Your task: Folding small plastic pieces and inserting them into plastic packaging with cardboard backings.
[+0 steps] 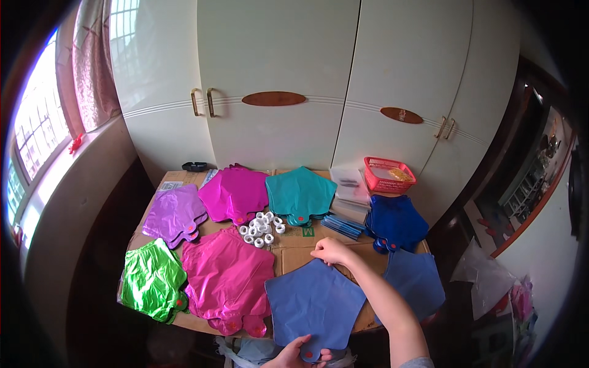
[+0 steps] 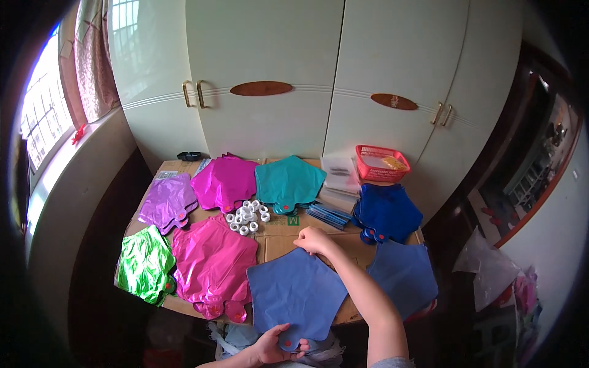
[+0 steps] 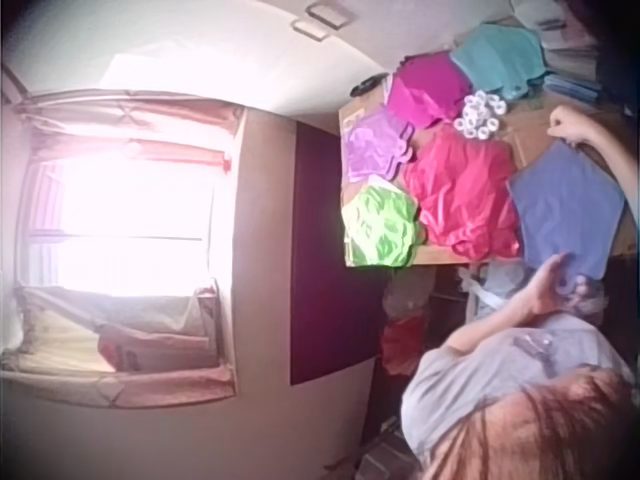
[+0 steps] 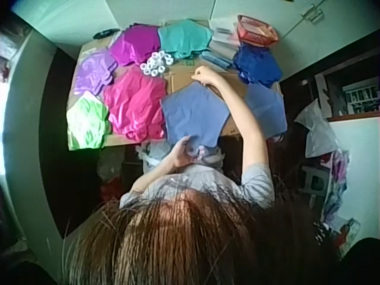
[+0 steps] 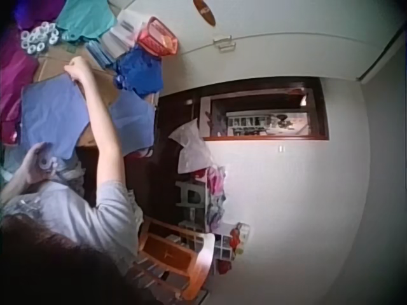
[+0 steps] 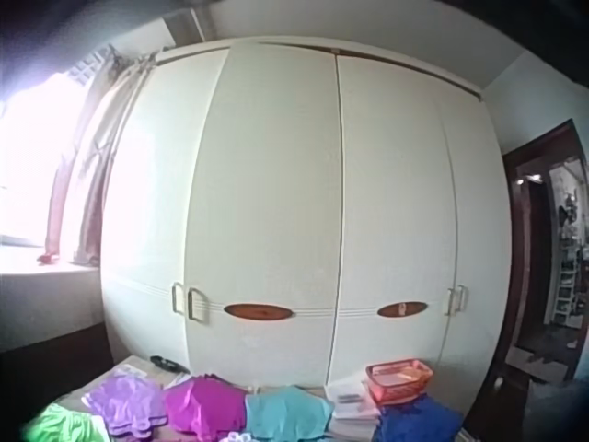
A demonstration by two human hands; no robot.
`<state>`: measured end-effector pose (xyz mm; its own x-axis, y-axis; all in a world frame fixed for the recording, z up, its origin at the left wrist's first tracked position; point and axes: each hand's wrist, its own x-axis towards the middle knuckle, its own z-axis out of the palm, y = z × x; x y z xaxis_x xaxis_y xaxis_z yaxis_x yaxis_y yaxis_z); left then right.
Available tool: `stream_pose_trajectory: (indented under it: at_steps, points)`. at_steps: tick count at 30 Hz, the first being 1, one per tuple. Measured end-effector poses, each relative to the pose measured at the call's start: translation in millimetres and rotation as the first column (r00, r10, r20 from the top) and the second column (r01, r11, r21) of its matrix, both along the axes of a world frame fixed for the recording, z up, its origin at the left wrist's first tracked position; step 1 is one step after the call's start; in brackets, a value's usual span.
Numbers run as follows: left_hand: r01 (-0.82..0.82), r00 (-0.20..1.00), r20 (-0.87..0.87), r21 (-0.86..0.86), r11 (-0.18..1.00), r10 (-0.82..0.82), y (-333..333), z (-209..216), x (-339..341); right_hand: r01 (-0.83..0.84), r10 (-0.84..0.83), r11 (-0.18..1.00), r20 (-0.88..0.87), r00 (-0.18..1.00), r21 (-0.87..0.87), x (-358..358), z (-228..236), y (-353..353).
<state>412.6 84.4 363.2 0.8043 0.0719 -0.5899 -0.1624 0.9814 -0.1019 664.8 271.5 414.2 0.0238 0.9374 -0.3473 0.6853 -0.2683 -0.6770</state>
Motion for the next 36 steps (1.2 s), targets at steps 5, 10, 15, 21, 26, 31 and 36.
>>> stream_pose_trajectory:
  at_steps: [5,10,15,21,26,31,36]
  points:
    - [-0.039,0.978,0.205,-0.030,0.999,0.045,1.9,-16.6,-2.0,-0.062,0.062,0.998,-0.074,0.995,-0.003,3.1,2.6,-2.1]
    - [-0.037,0.967,0.245,-0.151,0.988,0.074,2.2,-16.5,-2.9,-0.063,0.072,0.997,-0.188,0.979,0.052,11.9,-3.7,-6.5]
    - [0.038,0.996,0.080,0.039,0.999,-0.041,-0.9,-22.6,-0.4,-0.167,0.152,0.961,0.082,0.985,0.221,5.5,-0.3,-8.4]
    - [0.041,0.999,-0.008,0.081,0.996,-0.041,-1.8,-3.5,-5.2,-0.219,0.196,0.934,0.110,0.974,0.281,3.6,5.3,-4.0]
    - [0.093,0.992,-0.100,0.227,0.969,-0.072,9.2,15.6,12.1,-0.124,0.096,0.972,0.143,0.985,0.199,8.5,14.1,8.0]
    - [0.097,0.989,-0.132,0.223,0.970,-0.069,22.0,23.5,28.7,-0.122,0.112,0.992,0.203,0.973,0.033,1.2,25.3,29.8]
    - [0.065,0.989,-0.143,0.222,0.973,-0.034,41.9,19.2,43.9,-0.256,0.106,0.910,0.416,0.903,0.326,9.8,-3.0,57.0]
